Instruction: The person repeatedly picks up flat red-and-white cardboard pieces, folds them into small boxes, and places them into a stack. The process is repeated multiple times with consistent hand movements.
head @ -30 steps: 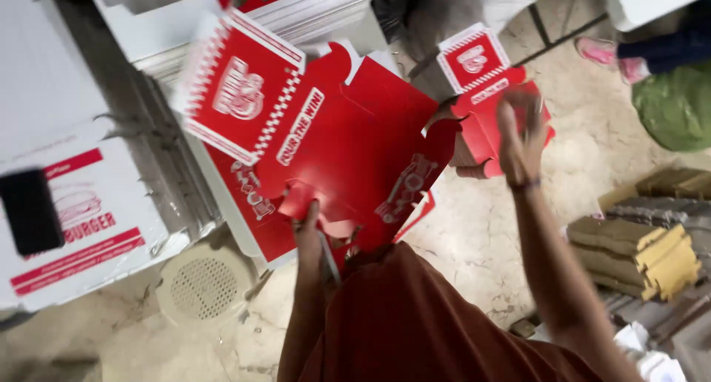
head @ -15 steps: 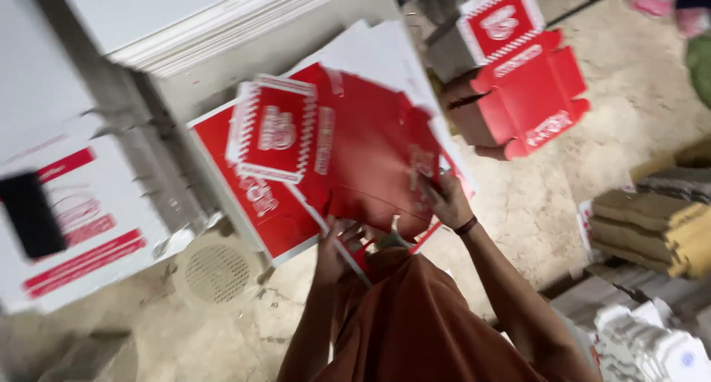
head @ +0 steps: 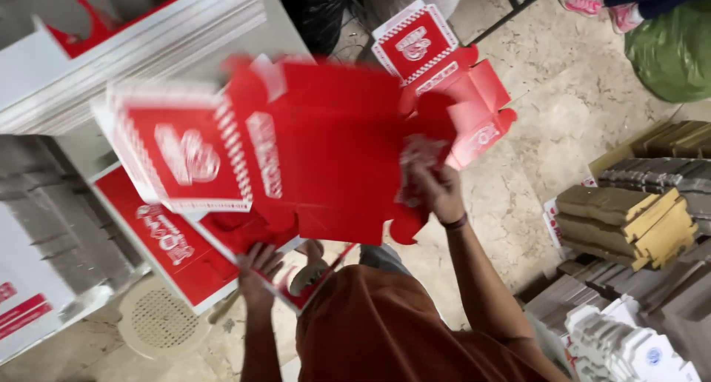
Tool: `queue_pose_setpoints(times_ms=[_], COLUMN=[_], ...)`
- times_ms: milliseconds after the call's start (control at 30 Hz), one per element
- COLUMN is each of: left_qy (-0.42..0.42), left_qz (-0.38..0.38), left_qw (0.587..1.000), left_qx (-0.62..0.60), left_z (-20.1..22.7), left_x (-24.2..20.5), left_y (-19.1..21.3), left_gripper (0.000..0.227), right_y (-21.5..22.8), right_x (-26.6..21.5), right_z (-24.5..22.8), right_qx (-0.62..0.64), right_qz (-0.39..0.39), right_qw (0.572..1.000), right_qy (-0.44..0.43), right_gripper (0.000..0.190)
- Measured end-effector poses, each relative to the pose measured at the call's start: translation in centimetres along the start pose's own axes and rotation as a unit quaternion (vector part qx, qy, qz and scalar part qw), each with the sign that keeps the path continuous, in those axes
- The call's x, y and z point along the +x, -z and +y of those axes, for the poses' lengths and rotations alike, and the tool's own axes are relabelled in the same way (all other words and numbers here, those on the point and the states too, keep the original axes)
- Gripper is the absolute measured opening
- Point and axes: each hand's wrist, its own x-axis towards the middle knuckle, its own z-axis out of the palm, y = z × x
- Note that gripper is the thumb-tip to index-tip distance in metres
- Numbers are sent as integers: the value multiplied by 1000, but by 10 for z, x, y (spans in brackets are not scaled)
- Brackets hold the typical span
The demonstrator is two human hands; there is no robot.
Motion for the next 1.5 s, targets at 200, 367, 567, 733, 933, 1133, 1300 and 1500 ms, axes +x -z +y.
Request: queue_pose_setpoints(times_ms=[200,367,567,733,933,1133,1300,1500], left_qy=[-28,-38,-12,-27,-18,-20,-29,-17], left_qz=[91,149,191,196,223,220,212,218], left_qw=[995,987,979,977,971,972,974,974], left_qx=[20,46,66,74,86,84,77,67], left_z=[25,33,38,35,39,40,37,38], left_x=[-42,-53,-50,-48,-50,-54,-50,-49], left_y=[-49,-70,-70,-71,-78,-79,-74,-75], left_gripper=[82,76,69,70,68,68,70,68], right_y=[164,233,249,246,244,244,212,217], right_x=[79,139,170,194,198,204,190,189], right_z=[54,156,213,205,193,180,112,121], right_qx=[200,294,182,166,112,-39,-242,-276], right_qz=[289,286,351,361,370,359,260,200], right_qw=[934,910,898,898,885,878,813,830], right_qy=[-56,-58,-191,-188,-260,-315,-461,-442], right_gripper=[31,12,23,19,28,32,59,63])
